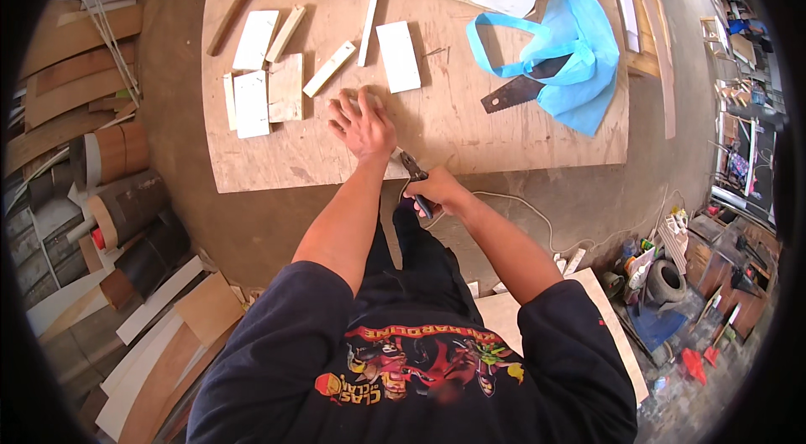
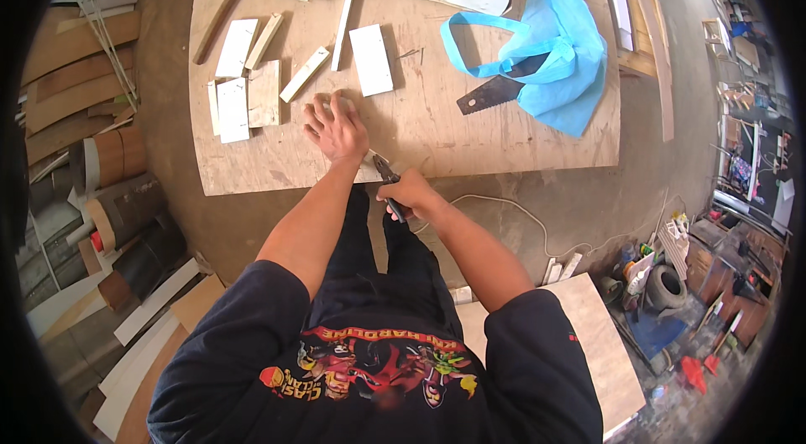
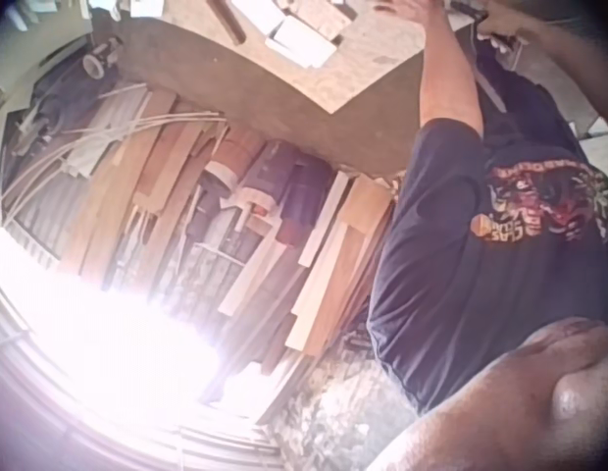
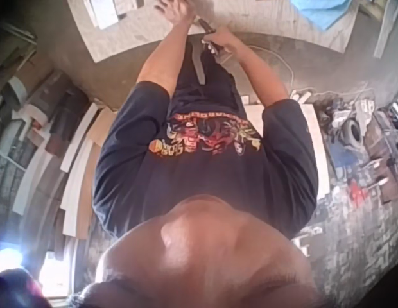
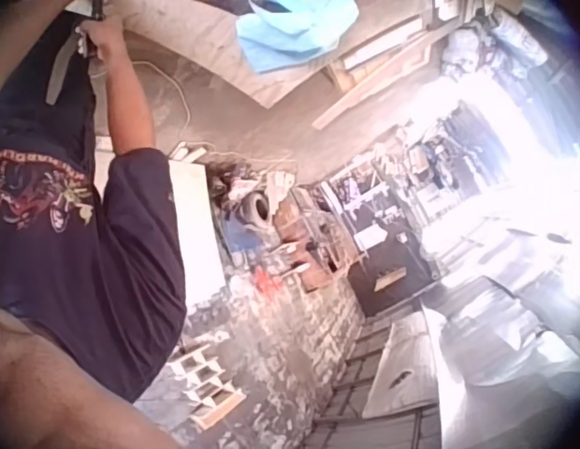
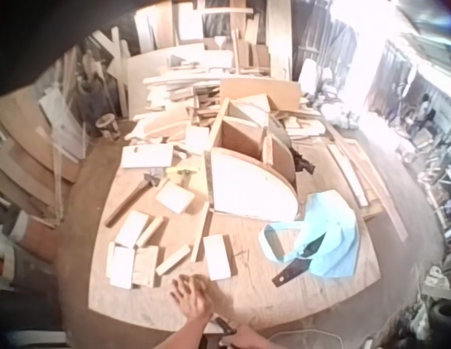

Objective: The person cleans debris from the edges of small wooden blocks using a tool and their hands, then picks up and examines the blocks one at a time.

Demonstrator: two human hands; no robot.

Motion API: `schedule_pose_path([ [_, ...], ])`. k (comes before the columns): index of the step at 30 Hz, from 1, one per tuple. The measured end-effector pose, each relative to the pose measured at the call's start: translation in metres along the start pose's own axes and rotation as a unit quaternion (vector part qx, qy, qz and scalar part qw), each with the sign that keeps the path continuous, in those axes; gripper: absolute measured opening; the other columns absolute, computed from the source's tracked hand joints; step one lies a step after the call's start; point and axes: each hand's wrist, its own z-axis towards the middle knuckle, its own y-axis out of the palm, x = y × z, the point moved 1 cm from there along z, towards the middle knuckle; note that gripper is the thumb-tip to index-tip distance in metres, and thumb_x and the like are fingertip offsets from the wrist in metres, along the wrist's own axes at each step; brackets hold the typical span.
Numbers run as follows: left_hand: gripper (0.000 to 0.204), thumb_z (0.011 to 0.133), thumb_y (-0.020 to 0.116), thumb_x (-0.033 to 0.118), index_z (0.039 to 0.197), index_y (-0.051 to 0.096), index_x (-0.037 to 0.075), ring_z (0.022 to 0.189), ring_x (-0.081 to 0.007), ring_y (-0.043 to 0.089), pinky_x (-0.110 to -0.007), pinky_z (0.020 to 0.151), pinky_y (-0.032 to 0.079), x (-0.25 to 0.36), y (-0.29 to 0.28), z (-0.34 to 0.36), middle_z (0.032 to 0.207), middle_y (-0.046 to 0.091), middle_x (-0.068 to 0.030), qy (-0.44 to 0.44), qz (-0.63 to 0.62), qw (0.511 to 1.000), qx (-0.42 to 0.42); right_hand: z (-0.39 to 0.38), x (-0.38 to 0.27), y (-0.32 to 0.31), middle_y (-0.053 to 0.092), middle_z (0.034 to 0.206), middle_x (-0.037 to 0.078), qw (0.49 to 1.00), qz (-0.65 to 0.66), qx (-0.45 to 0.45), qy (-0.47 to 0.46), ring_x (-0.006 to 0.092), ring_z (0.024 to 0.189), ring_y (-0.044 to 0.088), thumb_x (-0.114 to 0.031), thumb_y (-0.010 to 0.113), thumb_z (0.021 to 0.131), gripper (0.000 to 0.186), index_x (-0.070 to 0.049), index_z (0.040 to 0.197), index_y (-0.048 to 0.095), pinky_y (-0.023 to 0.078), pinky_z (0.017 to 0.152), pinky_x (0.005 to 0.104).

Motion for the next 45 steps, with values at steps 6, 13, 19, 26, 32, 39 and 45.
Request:
schedule_pose_path([
  [6,0.05,0.099,0.055,0.033,0.147,0.045,0.025,0.151,-0.0433,0.018,-0.065,0.117,0.015,-0.001,-0.001,0.001,0.16,0.031,-0.0162,0.004,0.009,1.0,0.004,-0.005,-0.006,0.006,0.066,0.063,0.013,0.999,0.029,0.003,0.043,0.0221,0.047,0.065,-0.017,0.079,0.079,0.021,0.0,0.079,0.066,0.05,0.041,0.0347],
  [13,0.053,0.099,0.054,0.033,0.149,0.042,0.021,0.152,-0.0474,0.015,-0.068,0.118,0.014,-0.001,-0.004,0.0,0.162,0.026,-0.0204,0.002,-0.02,0.999,-0.027,-0.032,-0.028,0.018,0.067,0.066,0.012,0.996,0.019,-0.003,0.085,0.0219,0.051,0.066,-0.02,0.079,0.082,0.023,-0.001,0.086,0.066,0.053,0.046,0.0366],
  [19,0.055,0.101,0.053,0.044,0.15,0.041,0.021,0.153,-0.0461,0.011,-0.067,0.119,0.009,-0.01,-0.003,0.001,0.164,0.022,-0.02,0.003,-0.044,0.999,-0.028,-0.037,-0.076,0.0,0.067,0.072,0.008,0.991,0.053,0.113,-0.038,0.0178,0.059,0.064,-0.024,0.083,0.077,0.027,-0.004,0.085,0.067,0.051,0.051,0.0372],
  [26,0.058,0.081,0.075,0.057,0.122,0.069,0.017,0.149,-0.0405,0.027,-0.061,0.119,0.02,-0.053,-0.048,-0.01,0.153,0.042,-0.0145,0.333,-0.135,0.925,-0.125,0.029,-0.115,-0.073,0.053,0.064,-0.004,0.986,0.019,0.165,0.022,0.0074,0.047,0.04,-0.031,0.082,0.082,0.027,-0.015,0.076,0.062,0.031,0.044,0.0268],
  [32,0.055,0.069,0.086,0.044,0.116,0.07,0.021,0.142,-0.0365,0.037,-0.056,0.115,0.031,-0.086,-0.043,0.001,0.141,0.051,-0.0104,0.424,-0.128,0.888,-0.124,0.032,-0.133,-0.067,0.062,0.072,-0.003,0.991,0.062,0.117,-0.002,0.0021,0.047,0.033,-0.031,0.076,0.09,0.019,-0.016,0.092,0.065,0.031,0.045,0.0226],
  [39,0.041,0.076,0.085,0.031,0.109,0.069,0.014,0.105,-0.0334,0.055,-0.047,0.091,0.043,-0.093,-0.064,0.047,0.109,0.064,-0.0075,0.256,-0.137,0.957,-0.002,0.026,-0.113,-0.037,0.064,0.072,0.001,0.99,0.099,0.084,-0.059,0.0026,0.042,0.038,-0.03,0.077,0.09,0.022,-0.011,0.099,0.069,0.03,0.041,0.0236],
  [45,0.039,0.085,0.077,0.036,0.115,0.068,0.014,0.104,-0.0306,0.056,-0.046,0.091,0.042,-0.08,-0.072,0.141,0.107,0.065,-0.0045,0.157,-0.072,0.983,0.068,0.037,-0.123,0.01,0.063,0.069,0.0,0.988,0.109,0.042,-0.102,0.0048,0.046,0.038,-0.034,0.082,0.084,0.026,-0.014,0.086,0.066,0.031,0.045,0.026],
])
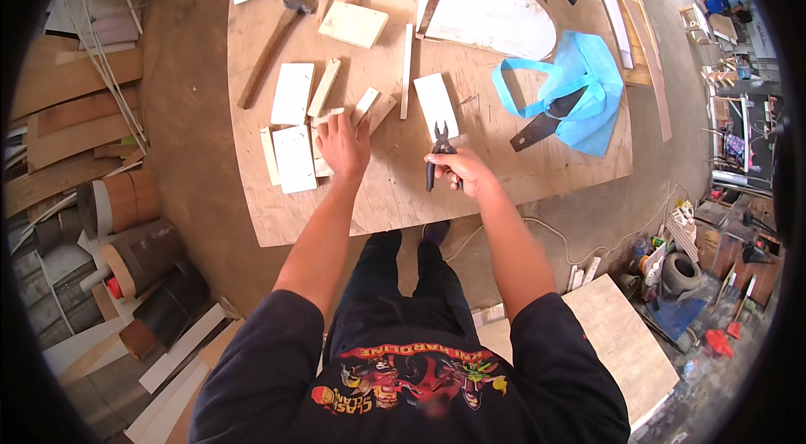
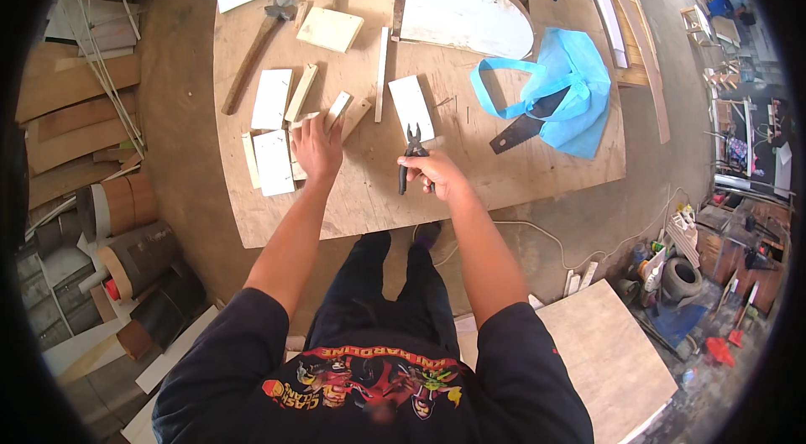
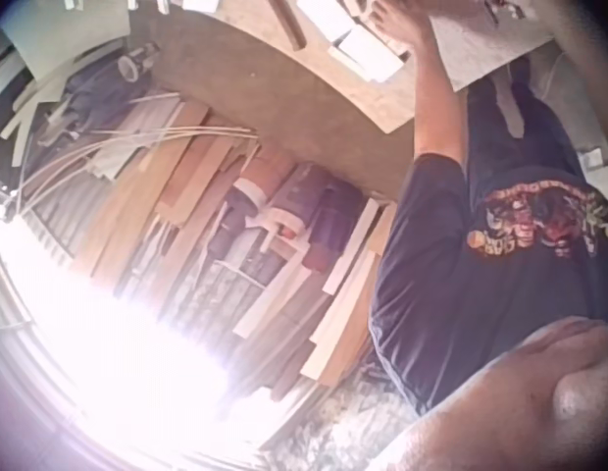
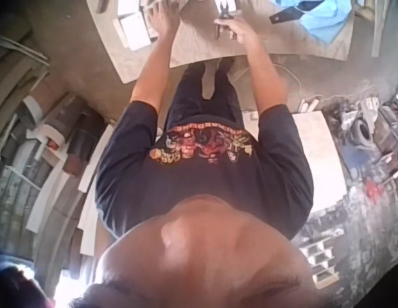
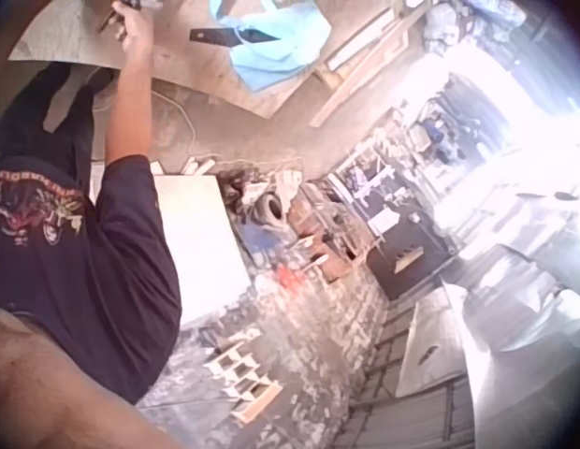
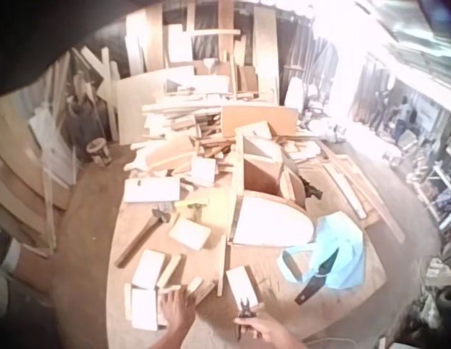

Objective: The person cleans debris from the edges of small wooden blocks using a tool and their hands, then picks up and examines the blocks one at a time.

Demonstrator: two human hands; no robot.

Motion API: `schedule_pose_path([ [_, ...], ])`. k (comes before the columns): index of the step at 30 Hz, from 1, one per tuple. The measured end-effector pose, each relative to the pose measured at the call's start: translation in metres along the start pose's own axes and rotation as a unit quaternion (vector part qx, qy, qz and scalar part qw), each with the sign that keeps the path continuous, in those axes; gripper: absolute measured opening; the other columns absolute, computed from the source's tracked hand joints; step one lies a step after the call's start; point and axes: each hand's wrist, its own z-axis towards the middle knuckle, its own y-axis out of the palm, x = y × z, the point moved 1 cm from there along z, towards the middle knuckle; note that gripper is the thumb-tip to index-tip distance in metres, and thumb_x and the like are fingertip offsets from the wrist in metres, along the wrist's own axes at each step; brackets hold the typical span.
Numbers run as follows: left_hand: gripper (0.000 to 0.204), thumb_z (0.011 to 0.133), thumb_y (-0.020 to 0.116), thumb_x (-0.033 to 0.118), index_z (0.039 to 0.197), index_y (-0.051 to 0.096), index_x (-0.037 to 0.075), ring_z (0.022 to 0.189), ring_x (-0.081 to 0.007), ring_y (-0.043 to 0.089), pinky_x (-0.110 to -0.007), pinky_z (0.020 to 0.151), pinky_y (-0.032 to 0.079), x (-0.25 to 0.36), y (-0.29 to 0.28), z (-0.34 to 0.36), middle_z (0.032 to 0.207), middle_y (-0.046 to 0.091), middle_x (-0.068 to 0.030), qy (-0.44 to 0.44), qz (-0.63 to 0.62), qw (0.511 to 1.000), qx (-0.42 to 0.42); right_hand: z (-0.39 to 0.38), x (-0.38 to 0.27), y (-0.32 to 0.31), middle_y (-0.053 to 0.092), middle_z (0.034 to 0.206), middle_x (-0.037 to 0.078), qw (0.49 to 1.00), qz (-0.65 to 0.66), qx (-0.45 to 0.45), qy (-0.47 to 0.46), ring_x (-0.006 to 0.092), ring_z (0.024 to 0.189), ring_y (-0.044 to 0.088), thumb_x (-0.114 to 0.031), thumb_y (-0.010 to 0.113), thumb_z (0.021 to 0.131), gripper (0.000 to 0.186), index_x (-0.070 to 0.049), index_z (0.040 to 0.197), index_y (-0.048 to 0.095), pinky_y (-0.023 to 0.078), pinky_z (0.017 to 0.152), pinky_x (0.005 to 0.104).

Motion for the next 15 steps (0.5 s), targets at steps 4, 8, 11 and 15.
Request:
schedule_pose_path([
  [4,0.042,0.084,0.077,0.037,0.117,0.067,0.013,0.108,-0.0305,0.055,-0.046,0.091,0.041,0.008,0.007,0.021,0.115,0.063,-0.0055,0.012,0.037,0.997,0.068,0.003,0.0,0.017,0.062,0.07,0.0,1.0,-0.015,0.004,0.011,0.0056,0.048,0.039,-0.035,0.082,0.084,0.027,-0.013,0.085,0.066,0.032,0.045,0.0266],
  [8,0.045,0.084,0.077,0.039,0.119,0.067,0.012,0.111,-0.0308,0.053,-0.045,0.09,0.042,0.014,0.003,0.003,0.12,0.06,-0.0072,0.044,-0.005,0.996,-0.076,-0.004,0.007,0.017,0.062,0.07,0.0,1.0,-0.022,0.012,0.018,0.006,0.048,0.039,-0.034,0.082,0.084,0.027,-0.012,0.086,0.065,0.032,0.045,0.0272],
  [11,0.046,0.083,0.076,0.04,0.12,0.066,0.016,0.11,-0.0308,0.053,-0.045,0.09,0.041,0.014,0.008,-0.008,0.12,0.06,-0.0081,0.047,0.055,0.994,-0.079,-0.016,0.018,0.017,0.061,0.07,0.001,0.999,-0.021,0.008,0.025,0.0061,0.048,0.039,-0.033,0.082,0.084,0.028,-0.012,0.086,0.065,0.031,0.045,0.0276],
  [15,0.047,0.085,0.074,0.041,0.128,0.065,0.023,0.115,-0.0308,0.05,-0.046,0.095,0.039,0.014,0.012,-0.006,0.127,0.055,-0.0101,0.086,0.095,0.987,-0.097,-0.03,0.046,0.008,0.061,0.068,0.002,0.999,0.009,0.022,0.039,0.0065,0.048,0.04,-0.028,0.082,0.084,0.026,-0.01,0.086,0.064,0.03,0.044,0.0271],
])
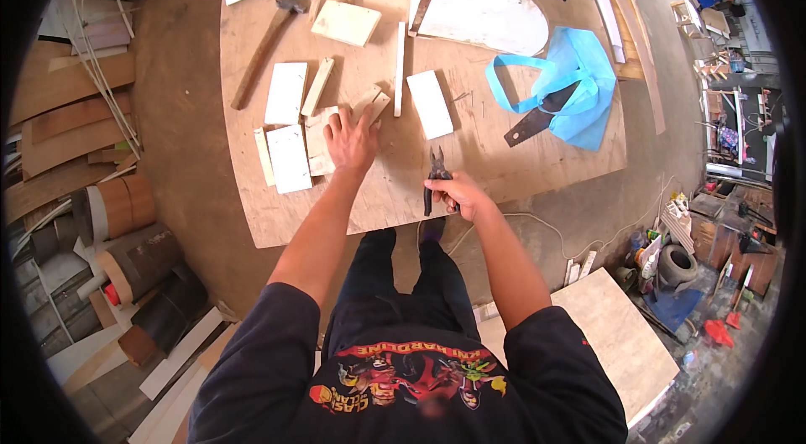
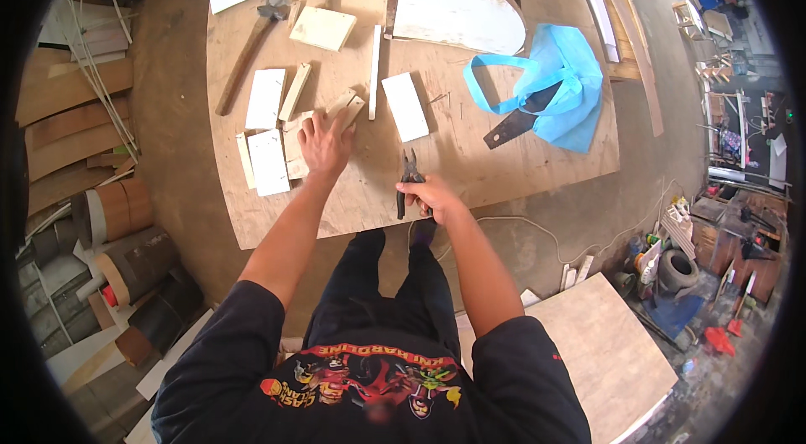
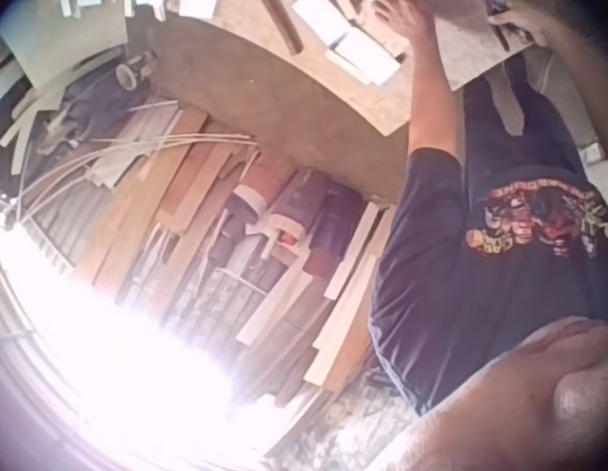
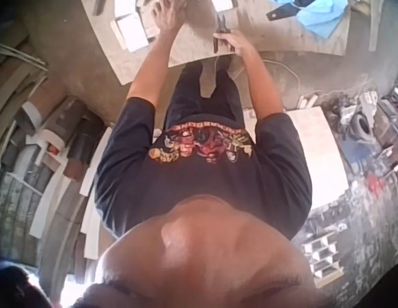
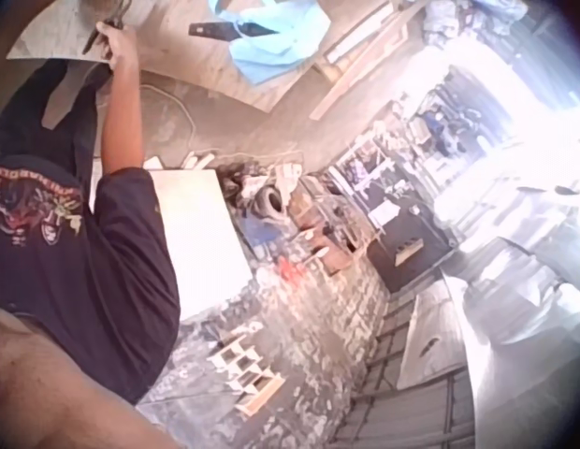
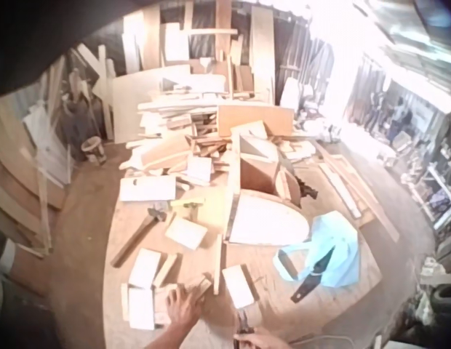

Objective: The person cleans debris from the edges of small wooden blocks using a tool and their hands, then picks up and examines the blocks one at a time.

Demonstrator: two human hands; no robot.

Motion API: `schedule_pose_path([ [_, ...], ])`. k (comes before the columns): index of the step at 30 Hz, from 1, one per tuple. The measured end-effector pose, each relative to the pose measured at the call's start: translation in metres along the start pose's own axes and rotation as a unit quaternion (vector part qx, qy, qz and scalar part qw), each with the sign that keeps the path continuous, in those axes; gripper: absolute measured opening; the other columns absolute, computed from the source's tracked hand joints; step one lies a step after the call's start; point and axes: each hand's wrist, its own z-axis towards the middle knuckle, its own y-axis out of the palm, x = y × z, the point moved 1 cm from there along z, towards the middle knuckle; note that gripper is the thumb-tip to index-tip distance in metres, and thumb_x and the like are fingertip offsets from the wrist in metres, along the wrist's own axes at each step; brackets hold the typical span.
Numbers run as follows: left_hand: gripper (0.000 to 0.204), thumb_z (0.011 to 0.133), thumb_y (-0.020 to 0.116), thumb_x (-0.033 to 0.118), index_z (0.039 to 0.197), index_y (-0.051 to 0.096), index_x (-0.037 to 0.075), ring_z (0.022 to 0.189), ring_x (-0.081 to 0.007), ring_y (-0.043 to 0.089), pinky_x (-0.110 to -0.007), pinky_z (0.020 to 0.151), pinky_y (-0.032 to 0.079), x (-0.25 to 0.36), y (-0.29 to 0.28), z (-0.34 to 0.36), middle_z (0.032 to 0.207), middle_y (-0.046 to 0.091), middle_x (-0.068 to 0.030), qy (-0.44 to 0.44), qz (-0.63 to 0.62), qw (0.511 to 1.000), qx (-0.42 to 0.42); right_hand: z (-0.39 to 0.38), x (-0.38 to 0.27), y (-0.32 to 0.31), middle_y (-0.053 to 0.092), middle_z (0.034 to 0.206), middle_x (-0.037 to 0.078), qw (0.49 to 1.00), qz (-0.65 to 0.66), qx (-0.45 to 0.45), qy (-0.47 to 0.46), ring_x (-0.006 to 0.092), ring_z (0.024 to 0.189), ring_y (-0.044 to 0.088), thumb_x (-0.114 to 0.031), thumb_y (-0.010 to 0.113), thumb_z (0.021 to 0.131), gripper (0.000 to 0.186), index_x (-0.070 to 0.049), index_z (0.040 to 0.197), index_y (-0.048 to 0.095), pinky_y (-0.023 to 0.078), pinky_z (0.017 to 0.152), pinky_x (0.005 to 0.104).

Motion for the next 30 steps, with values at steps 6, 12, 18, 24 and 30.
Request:
schedule_pose_path([
  [6,0.051,0.09,0.07,0.045,0.134,0.063,0.02,0.128,-0.0321,0.043,-0.048,0.105,0.035,0.005,-0.003,0.017,0.14,0.048,-0.0137,0.059,0.066,0.996,-0.022,-0.013,0.037,-0.017,0.061,0.067,0.003,1.0,-0.01,-0.019,-0.004,0.0067,0.044,0.042,-0.026,0.081,0.086,0.025,-0.009,0.086,0.063,0.031,0.041,0.0271],
  [12,0.048,0.088,0.071,0.049,0.113,0.073,0.008,0.133,-0.032,0.039,-0.05,0.113,0.029,0.023,-0.013,0.004,0.134,0.051,-0.012,-0.049,0.096,0.988,-0.111,-0.033,0.058,-0.031,0.062,0.068,0.002,0.999,-0.016,-0.04,-0.016,0.0062,0.045,0.044,-0.027,0.08,0.087,0.024,-0.007,0.088,0.066,0.032,0.04,0.0268],
  [18,0.038,0.072,0.086,0.023,0.108,0.074,0.016,0.126,-0.0313,0.048,-0.048,0.107,0.037,0.044,-0.018,-0.088,0.127,0.058,-0.0077,0.075,-0.054,0.995,-0.034,-0.046,0.075,-0.05,0.06,0.071,0.001,0.993,-0.104,-0.051,-0.038,0.0073,0.047,0.044,-0.03,0.081,0.087,0.028,-0.007,0.087,0.066,0.034,0.043,0.027],
  [24,0.042,0.073,0.083,0.021,0.114,0.074,0.026,0.131,-0.0307,0.046,-0.051,0.115,0.034,0.068,-0.013,-0.119,0.129,0.056,-0.0051,0.284,-0.098,0.947,-0.117,-0.052,0.082,-0.073,0.062,0.073,0.004,0.968,-0.227,-0.103,-0.009,0.01,0.046,0.046,-0.033,0.078,0.089,0.031,-0.006,0.083,0.064,0.037,0.042,0.0296],
  [30,0.052,0.086,0.068,0.027,0.137,0.059,0.027,0.147,-0.0384,0.03,-0.06,0.12,0.022,0.075,-0.011,-0.116,0.152,0.043,-0.0131,0.23,-0.099,0.959,-0.131,-0.03,0.091,-0.085,0.066,0.078,0.005,0.948,-0.291,-0.125,0.008,0.0112,0.044,0.047,-0.034,0.077,0.091,0.031,-0.005,0.087,0.067,0.038,0.041,0.0302],
])
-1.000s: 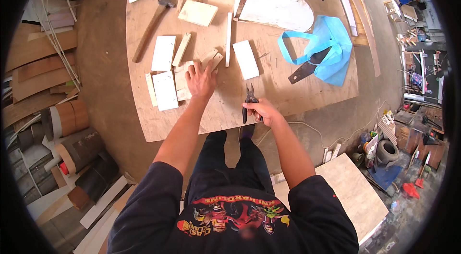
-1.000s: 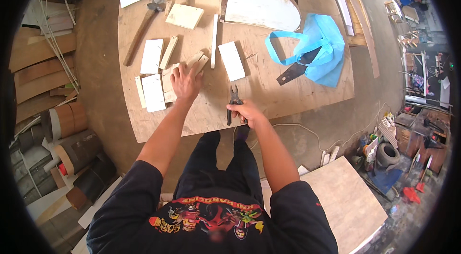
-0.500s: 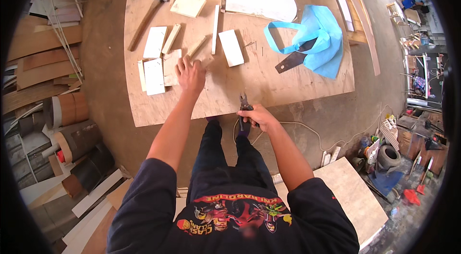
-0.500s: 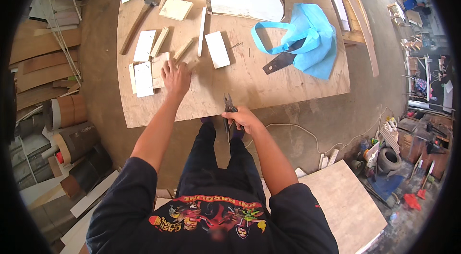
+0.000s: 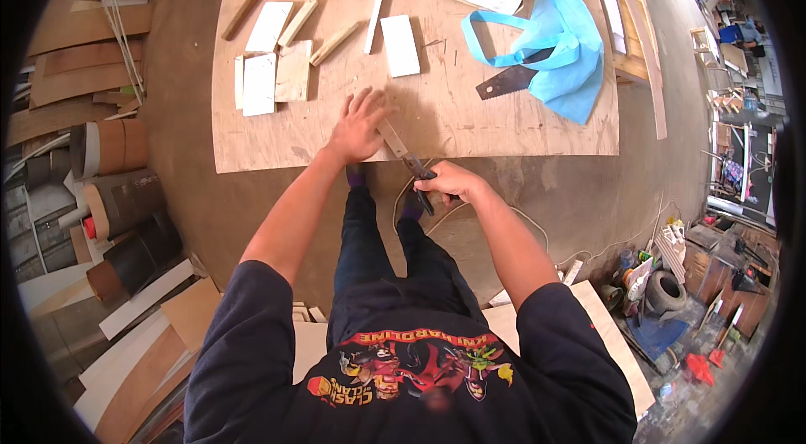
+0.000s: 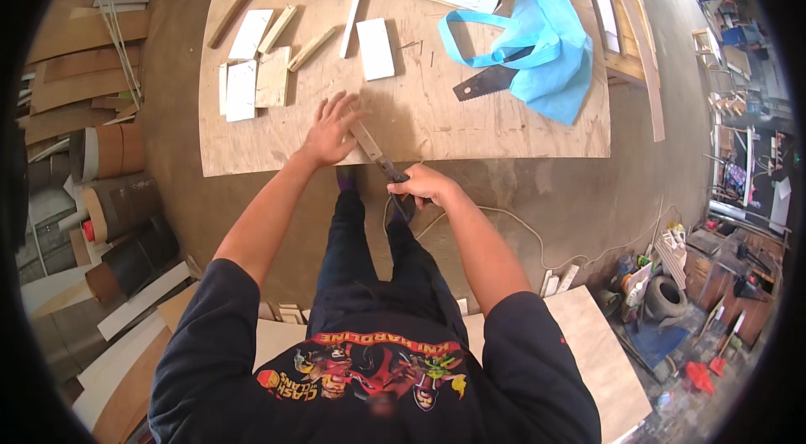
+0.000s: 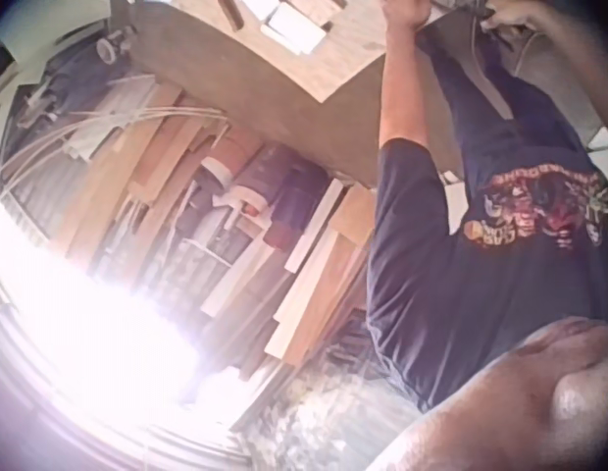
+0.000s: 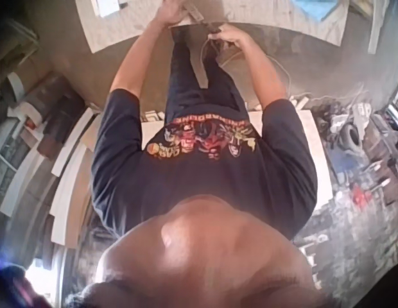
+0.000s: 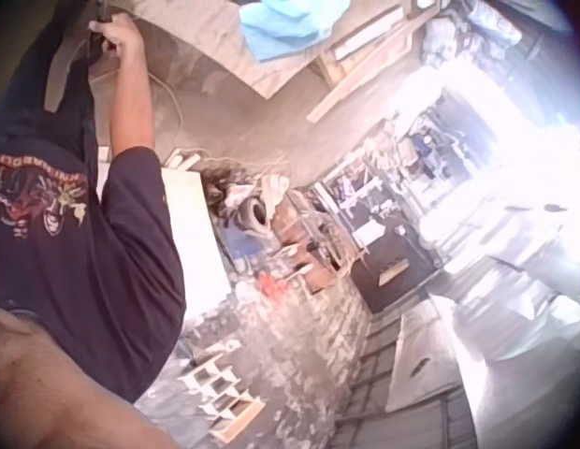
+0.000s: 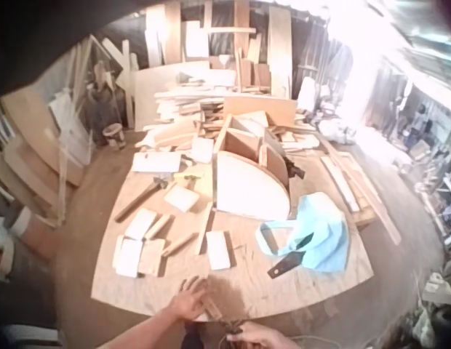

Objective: The person cleans debris from the edges of small wooden blocks using a tool and their hands, then picks up and examines the blocks one at a time.

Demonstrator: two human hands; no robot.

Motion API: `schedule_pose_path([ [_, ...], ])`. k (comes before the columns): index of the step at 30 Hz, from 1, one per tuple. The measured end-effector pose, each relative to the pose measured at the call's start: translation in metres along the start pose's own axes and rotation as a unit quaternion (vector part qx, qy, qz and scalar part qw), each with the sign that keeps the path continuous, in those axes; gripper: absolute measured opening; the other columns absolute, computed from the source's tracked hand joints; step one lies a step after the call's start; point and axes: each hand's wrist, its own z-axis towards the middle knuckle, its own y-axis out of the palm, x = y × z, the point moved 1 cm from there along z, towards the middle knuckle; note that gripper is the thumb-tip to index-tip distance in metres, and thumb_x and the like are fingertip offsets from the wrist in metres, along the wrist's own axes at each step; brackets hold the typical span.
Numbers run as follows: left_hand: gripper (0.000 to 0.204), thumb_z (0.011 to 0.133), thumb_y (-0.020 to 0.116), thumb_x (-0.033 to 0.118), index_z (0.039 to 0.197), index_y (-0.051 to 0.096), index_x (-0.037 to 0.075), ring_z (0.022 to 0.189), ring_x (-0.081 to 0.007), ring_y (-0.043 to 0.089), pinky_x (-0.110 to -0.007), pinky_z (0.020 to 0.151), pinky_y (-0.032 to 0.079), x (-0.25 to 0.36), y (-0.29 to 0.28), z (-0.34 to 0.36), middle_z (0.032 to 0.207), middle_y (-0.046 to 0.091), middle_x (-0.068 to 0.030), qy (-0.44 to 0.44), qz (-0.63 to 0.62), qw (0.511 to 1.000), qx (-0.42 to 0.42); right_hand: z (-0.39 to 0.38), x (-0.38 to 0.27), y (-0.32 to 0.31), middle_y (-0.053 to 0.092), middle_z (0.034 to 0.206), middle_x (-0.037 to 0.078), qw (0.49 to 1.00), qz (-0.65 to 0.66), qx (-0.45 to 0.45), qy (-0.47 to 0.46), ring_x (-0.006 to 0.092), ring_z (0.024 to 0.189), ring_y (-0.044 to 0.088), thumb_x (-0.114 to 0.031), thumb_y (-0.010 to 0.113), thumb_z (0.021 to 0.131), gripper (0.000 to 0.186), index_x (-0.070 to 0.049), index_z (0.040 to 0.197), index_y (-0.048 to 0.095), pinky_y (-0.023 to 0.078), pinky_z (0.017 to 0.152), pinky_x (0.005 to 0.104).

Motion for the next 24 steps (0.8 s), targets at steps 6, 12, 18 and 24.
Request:
schedule_pose_path([
  [6,0.05,0.101,0.055,0.039,0.146,0.048,0.019,0.15,-0.0405,0.025,-0.057,0.121,0.021,0.003,0.038,0.032,0.159,0.034,-0.0167,-0.196,0.005,0.971,0.141,0.021,-0.008,0.002,0.068,0.08,0.005,1.0,-0.001,-0.028,0.012,0.0105,0.047,0.043,-0.036,0.078,0.09,0.032,-0.005,0.091,0.069,0.037,0.042,0.0307],
  [12,0.052,0.101,0.054,0.036,0.149,0.043,0.019,0.15,-0.043,0.025,-0.059,0.12,0.022,0.005,0.06,0.047,0.159,0.032,-0.0196,-0.239,0.001,0.954,0.182,0.034,-0.014,0.0,0.067,0.074,0.003,0.999,0.021,-0.028,0.006,0.0097,0.047,0.041,-0.038,0.077,0.091,0.033,-0.006,0.094,0.073,0.036,0.043,0.031],
  [18,0.048,0.099,0.056,0.034,0.143,0.048,0.017,0.15,-0.0411,0.024,-0.059,0.12,0.021,0.011,0.055,0.056,0.158,0.034,-0.0186,-0.269,-0.024,0.95,0.159,0.043,-0.013,0.001,0.071,0.074,0.004,0.997,0.041,-0.057,0.02,0.0116,0.054,0.058,-0.046,0.071,0.093,0.041,-0.006,0.09,0.075,0.045,0.047,0.0295],
  [24,0.04,0.101,0.053,0.032,0.138,0.053,0.019,0.149,-0.0411,0.027,-0.061,0.118,0.022,0.013,0.054,0.061,0.156,0.036,-0.0175,-0.285,-0.006,0.94,0.188,0.033,-0.018,0.007,0.075,0.083,0.01,0.984,0.138,-0.101,0.057,0.0194,0.07,0.074,-0.042,0.065,0.098,0.039,-0.003,0.102,0.069,0.058,0.057,0.0348],
])
